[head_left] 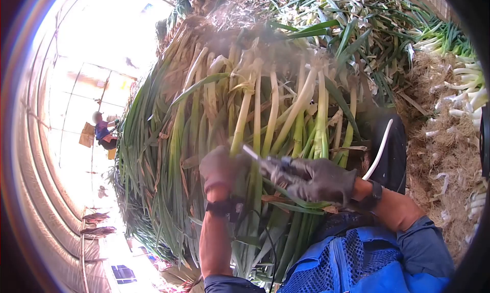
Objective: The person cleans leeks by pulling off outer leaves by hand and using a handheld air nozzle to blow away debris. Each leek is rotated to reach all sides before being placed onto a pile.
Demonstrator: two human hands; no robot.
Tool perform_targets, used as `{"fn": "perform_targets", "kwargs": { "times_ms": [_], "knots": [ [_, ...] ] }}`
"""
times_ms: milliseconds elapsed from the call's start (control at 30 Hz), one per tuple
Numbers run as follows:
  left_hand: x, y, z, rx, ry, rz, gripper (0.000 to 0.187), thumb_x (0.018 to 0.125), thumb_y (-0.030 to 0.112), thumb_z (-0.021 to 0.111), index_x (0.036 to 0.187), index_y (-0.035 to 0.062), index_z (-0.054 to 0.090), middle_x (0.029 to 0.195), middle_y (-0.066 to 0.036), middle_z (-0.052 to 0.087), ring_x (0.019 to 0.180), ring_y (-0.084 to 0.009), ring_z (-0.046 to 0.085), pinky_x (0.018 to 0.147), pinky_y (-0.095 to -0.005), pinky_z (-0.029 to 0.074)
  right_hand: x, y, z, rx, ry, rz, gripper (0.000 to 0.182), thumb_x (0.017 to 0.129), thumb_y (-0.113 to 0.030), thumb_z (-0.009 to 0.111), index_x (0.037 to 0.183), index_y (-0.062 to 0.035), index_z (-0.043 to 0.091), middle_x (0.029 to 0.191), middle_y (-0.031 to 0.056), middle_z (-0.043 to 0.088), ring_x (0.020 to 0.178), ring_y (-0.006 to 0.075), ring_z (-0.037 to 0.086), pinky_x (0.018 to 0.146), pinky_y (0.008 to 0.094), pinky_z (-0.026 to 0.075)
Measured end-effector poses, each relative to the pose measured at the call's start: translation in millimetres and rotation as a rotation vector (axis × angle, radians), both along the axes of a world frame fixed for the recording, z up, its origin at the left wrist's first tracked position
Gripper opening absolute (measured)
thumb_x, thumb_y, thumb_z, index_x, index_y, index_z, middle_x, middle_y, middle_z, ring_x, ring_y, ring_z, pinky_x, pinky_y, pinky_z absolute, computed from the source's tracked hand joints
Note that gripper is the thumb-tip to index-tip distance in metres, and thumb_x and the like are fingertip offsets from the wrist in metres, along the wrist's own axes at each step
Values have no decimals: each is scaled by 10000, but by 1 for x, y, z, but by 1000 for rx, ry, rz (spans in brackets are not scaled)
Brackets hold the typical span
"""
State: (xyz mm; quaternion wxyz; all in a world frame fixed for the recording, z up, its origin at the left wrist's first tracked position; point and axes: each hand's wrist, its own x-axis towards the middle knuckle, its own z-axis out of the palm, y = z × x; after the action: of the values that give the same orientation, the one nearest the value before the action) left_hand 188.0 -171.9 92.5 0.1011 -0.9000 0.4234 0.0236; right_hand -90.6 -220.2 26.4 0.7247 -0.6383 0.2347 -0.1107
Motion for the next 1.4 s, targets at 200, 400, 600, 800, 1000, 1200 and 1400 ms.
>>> {"fn": "perform_targets", "kwargs": {
  "times_ms": [200, 400, 600, 800, 1000, 1200, 1400],
  "knots": [
    [3, 3, 1, -9, 7, 18, 491, 784, 489, 828, 1066, 88, 836, 996, -166, 826, 985, -354, 795, 921, -462, 600, -4, 7, -13, -139, -142, -46, 821, 1009, -360, 792, 1699, -95, 436, 1418, 158, 746, 1203, 218, 752, 1072, 329, 554],
    [12, 5, -2, -53, 64, 11, 480, 781, 471, 839, 1043, 69, 841, 933, -163, 825, 940, -344, 802, 912, -458, 605, 52, -38, -55, -15, -169, -294, 739, 994, -335, 791, 1641, -98, 523, 1328, 161, 775, 1084, 225, 772, 957, 339, 582],
    [28, 10, -16, -148, 225, 6, 391, 790, 348, 872, 998, 21, 824, 849, -98, 800, 788, -219, 761, 788, -393, 599, 79, -103, -17, -243, 143, -388, 720, 981, -353, 795, 1615, -109, 555, 1284, 176, 784, 1052, 283, 772, 939, 388, 586],
    [28, 14, -20, -230, 371, 64, 496, 776, 460, 852, 911, -12, 785, 806, -163, 742, 754, -304, 707, 749, -447, 558, 86, -123, -21, -200, 53, -411, 624, 987, -319, 778, 1548, -100, 614, 1322, 154, 778, 1104, 258, 766, 968, 399, 579],
    [31, 15, -24, -350, 619, 150, 428, 782, 368, 873, 794, -36, 733, 695, -99, 657, 677, -198, 615, 669, -415, 513, 52, -59, -47, -22, -238, -371, 612, 1002, -276, 770, 1571, -118, 605, 1296, 96, 795, 1089, 191, 761, 949, 359, 579],
    [25, 14, -13, -369, 769, 210, 344, 793, 267, 874, 841, -53, 756, 738, -33, 662, 710, -131, 600, 656, -352, 496, 87, -111, -72, -194, -64, -446, 706, 979, -398, 797, 1586, -111, 580, 1318, 180, 774, 1165, 307, 756, 1007, 407, 574],
    [23, 14, -8, -367, 884, 245, 278, 857, 214, 861, 951, -34, 777, 831, -39, 713, 696, -131, 643, 662, -298, 514, 73, -103, -15, -147, 50, -426, 570, 1034, -147, 743, 1580, -76, 595, 1452, 63, 728, 1271, 129, 663, 1101, 302, 507]
  ]
}}
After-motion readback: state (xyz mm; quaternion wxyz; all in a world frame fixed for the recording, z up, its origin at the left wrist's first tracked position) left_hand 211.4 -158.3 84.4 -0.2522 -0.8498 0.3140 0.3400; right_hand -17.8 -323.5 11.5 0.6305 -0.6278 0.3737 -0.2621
